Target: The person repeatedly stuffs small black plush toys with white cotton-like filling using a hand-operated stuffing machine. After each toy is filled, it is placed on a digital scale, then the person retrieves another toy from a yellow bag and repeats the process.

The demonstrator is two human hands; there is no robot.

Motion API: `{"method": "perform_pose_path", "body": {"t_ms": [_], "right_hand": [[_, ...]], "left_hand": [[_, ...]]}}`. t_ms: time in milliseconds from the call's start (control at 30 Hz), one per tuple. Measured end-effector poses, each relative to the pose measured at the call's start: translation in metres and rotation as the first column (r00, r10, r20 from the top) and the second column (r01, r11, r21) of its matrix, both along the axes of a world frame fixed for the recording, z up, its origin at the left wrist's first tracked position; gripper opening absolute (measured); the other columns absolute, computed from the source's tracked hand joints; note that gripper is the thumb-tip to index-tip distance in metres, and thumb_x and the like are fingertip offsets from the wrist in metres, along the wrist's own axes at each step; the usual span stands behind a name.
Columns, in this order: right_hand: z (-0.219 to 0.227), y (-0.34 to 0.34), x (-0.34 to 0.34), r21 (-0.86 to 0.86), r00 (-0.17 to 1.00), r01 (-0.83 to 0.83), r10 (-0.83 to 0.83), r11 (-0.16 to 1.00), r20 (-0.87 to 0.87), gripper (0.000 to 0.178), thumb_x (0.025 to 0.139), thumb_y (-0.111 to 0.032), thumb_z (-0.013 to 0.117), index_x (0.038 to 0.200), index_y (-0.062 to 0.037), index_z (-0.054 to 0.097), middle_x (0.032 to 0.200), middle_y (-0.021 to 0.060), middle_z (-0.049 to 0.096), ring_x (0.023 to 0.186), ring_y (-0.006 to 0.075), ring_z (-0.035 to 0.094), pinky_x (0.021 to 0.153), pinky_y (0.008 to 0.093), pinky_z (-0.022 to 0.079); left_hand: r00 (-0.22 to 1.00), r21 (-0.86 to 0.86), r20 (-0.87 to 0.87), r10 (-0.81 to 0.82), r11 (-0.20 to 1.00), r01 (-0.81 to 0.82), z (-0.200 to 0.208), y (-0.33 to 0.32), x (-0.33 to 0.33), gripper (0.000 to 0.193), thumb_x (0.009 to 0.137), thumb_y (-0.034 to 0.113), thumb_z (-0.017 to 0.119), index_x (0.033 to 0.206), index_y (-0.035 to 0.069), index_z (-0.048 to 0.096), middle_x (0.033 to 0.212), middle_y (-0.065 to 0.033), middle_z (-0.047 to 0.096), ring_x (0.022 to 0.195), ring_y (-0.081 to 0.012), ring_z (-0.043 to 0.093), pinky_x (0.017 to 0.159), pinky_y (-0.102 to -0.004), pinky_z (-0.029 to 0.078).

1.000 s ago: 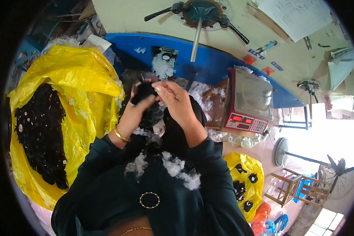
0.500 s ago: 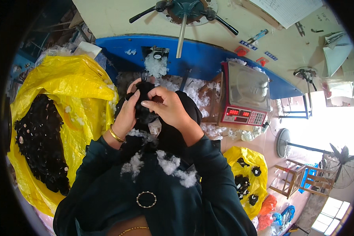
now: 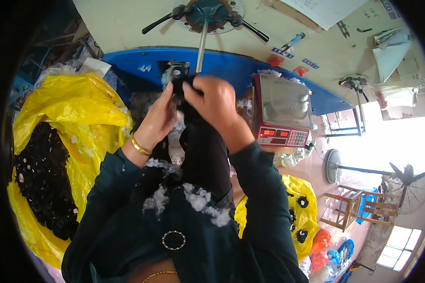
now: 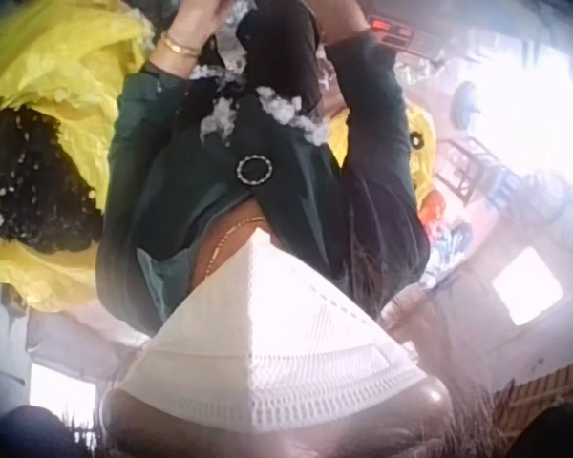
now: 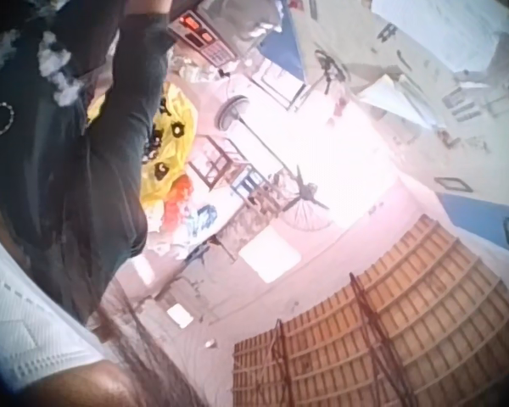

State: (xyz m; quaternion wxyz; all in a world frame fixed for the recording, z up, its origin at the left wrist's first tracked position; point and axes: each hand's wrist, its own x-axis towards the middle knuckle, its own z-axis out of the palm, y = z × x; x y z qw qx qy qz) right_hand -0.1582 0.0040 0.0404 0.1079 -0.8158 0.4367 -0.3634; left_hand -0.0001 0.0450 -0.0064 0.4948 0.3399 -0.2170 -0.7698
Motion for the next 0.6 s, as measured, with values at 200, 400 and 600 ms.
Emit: {"method": "perform_pose_path", "body": {"t_ms": [200,400,600], "right_hand": [[0.000,-0.088,0.011,-0.033,0.983,0.181,-0.181,0.983,0.013,0.029,0.072,-0.030,0.068,0.063,-0.0050,0.057,0.066,0.0173,0.058,0.066,0.0380,0.057,0.054,0.0435,0.044],[0.002,-0.158,0.015,-0.231,0.992,0.093,-0.069,0.969,0.107,0.035,0.073,-0.032,0.066,0.063,-0.0020,0.052,0.061,0.0200,0.049,0.058,0.0393,0.048,0.052,0.0436,0.039],[-0.008,-0.120,0.011,-0.164,0.989,0.150,-0.146,0.975,0.037,0.027,0.071,-0.027,0.066,0.061,-0.0048,0.055,0.062,0.0165,0.056,0.061,0.0388,0.055,0.051,0.0436,0.043]], "left_hand": [[0.750,-0.493,0.575,0.327,0.870,-0.002,0.008,-0.023,-0.008,0.042,0.087,0.030,0.069,0.107,-0.005,0.057,0.083,-0.0107,0.061,0.076,-0.0140,0.058,0.068,-0.0311,0.048],[0.383,-0.742,0.661,0.645,0.637,0.207,0.028,-0.053,-0.009,0.038,0.083,0.027,0.072,0.106,0.000,0.058,0.080,-0.0124,0.060,0.066,-0.0244,0.059,0.061,-0.0321,0.047],[0.205,-0.582,0.811,0.548,0.720,0.377,0.032,-0.029,-0.010,0.036,0.082,0.024,0.072,0.101,-0.003,0.057,0.083,-0.0173,0.058,0.078,-0.0323,0.059,0.066,-0.0361,0.048]]}}
